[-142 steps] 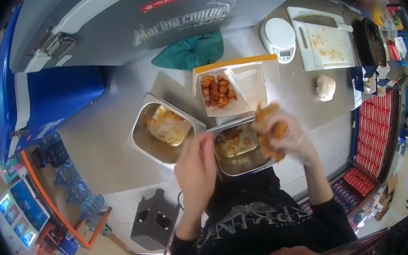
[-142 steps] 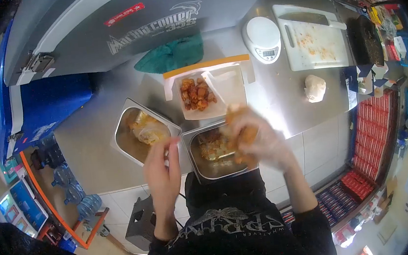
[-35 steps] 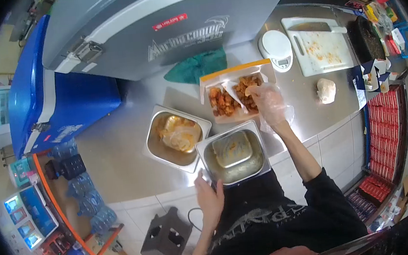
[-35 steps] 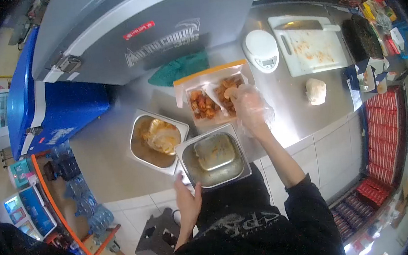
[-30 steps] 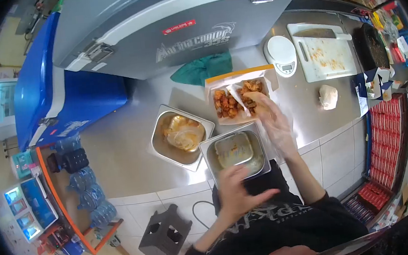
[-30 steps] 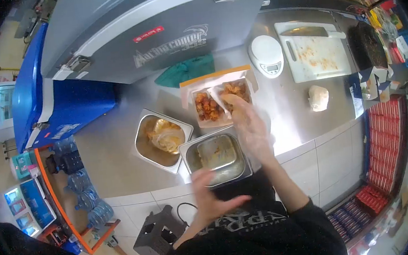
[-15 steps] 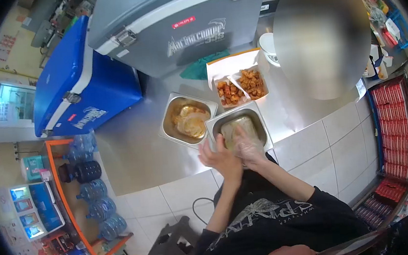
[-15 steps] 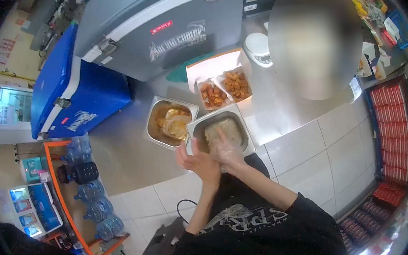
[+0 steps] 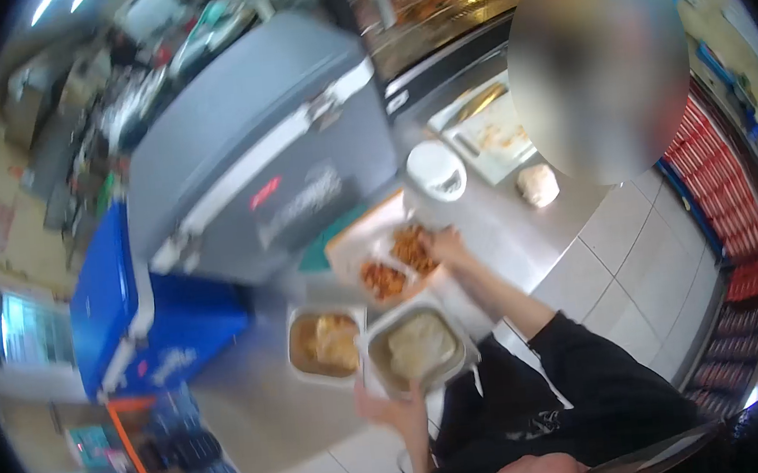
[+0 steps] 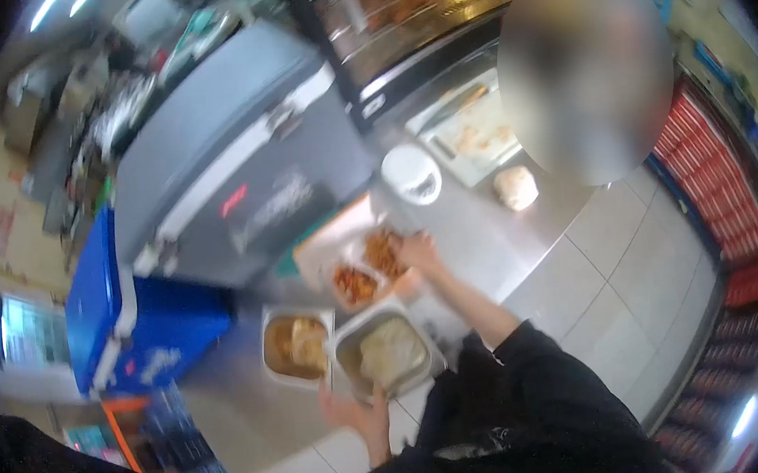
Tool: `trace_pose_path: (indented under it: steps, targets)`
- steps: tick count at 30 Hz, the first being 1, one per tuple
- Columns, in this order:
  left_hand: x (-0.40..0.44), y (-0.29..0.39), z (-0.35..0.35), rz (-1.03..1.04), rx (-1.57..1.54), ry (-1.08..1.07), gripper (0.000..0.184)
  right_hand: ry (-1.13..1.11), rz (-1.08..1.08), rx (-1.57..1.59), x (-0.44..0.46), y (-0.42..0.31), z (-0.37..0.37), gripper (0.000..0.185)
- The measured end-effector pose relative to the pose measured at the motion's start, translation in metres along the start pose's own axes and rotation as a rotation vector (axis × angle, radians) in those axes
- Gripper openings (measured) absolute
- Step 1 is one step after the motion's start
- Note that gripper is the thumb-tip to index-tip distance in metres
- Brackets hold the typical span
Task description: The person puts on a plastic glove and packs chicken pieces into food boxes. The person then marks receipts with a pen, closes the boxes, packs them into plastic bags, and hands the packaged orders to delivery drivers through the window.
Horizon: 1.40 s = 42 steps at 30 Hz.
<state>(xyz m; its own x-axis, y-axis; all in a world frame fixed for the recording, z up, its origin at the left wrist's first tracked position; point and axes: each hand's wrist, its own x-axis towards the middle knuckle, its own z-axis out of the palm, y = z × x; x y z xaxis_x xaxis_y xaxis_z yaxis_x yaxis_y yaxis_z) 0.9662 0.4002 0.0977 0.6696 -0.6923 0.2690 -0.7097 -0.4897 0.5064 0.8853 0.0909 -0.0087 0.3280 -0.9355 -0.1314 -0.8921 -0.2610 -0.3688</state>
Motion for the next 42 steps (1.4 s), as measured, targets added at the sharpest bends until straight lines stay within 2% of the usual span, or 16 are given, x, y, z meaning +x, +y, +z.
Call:
trace_pose_path:
  steps: [2,5,9,11,13,17,19,20,22,25,30,33,34,37,39,42]
  targets:
    - [-0.009,-0.021,0.009,0.057,-0.039,0.311,0.075,0.201,0.122,0.087,0.006,-0.011,0.034,0.026]
    - [0.018,0.012,0.037,0.121,-0.148,0.406,0.069,0.28,0.253,0.797,-0.027,-0.017,-0.031,0.034]
    - [0.05,0.115,0.112,0.247,-0.365,0.356,0.061,0.095,0.211,0.717,-0.029,0.07,-0.088,0.034]
    - [0.049,0.182,0.149,0.275,-0.453,0.337,0.058,0.195,0.211,0.767,-0.034,0.147,-0.118,0.035]
    - [0.035,0.262,0.183,0.299,-0.526,0.331,0.054,-0.059,0.367,1.392,-0.057,0.223,-0.175,0.036]
    - [-0.006,0.414,0.242,0.249,-0.653,0.364,0.046,0.082,0.378,0.976,-0.139,0.445,-0.303,0.044]
    - [-0.026,0.484,0.261,0.214,-0.728,0.354,0.042,0.128,0.833,0.869,-0.176,0.566,-0.363,0.052]
    - [-0.034,0.517,0.268,0.197,-0.769,0.336,0.04,0.02,0.795,0.514,-0.202,0.632,-0.393,0.051]
    - [-0.053,0.587,0.28,0.215,-0.88,0.225,0.037,0.387,1.116,0.803,-0.254,0.729,-0.469,0.036]
    - [-0.09,0.713,0.328,0.474,-1.002,-0.122,0.032,1.118,0.81,0.633,-0.286,0.985,-0.5,0.026]
    - [-0.142,0.869,0.521,0.715,-0.91,-0.486,0.031,1.438,0.769,0.927,-0.263,1.355,-0.597,0.028]
    - [-0.167,0.988,0.609,0.34,-1.047,-0.87,0.041,1.32,0.588,1.252,-0.223,1.542,-0.642,0.032]
    - [-0.173,1.016,0.624,0.172,-1.034,-0.889,0.044,1.116,0.406,1.138,-0.217,1.564,-0.64,0.045]
    - [-0.155,1.046,0.665,-0.073,-0.928,-0.729,0.048,0.923,0.161,1.941,-0.158,1.552,-0.667,0.062]
    - [-0.131,1.032,0.72,-0.153,-0.847,-0.363,0.049,0.738,-0.43,2.728,-0.053,1.449,-0.691,0.07]
    - [-0.082,1.043,0.716,-0.415,-0.538,-0.256,0.063,0.092,-0.822,3.676,0.032,1.407,-0.671,0.067]
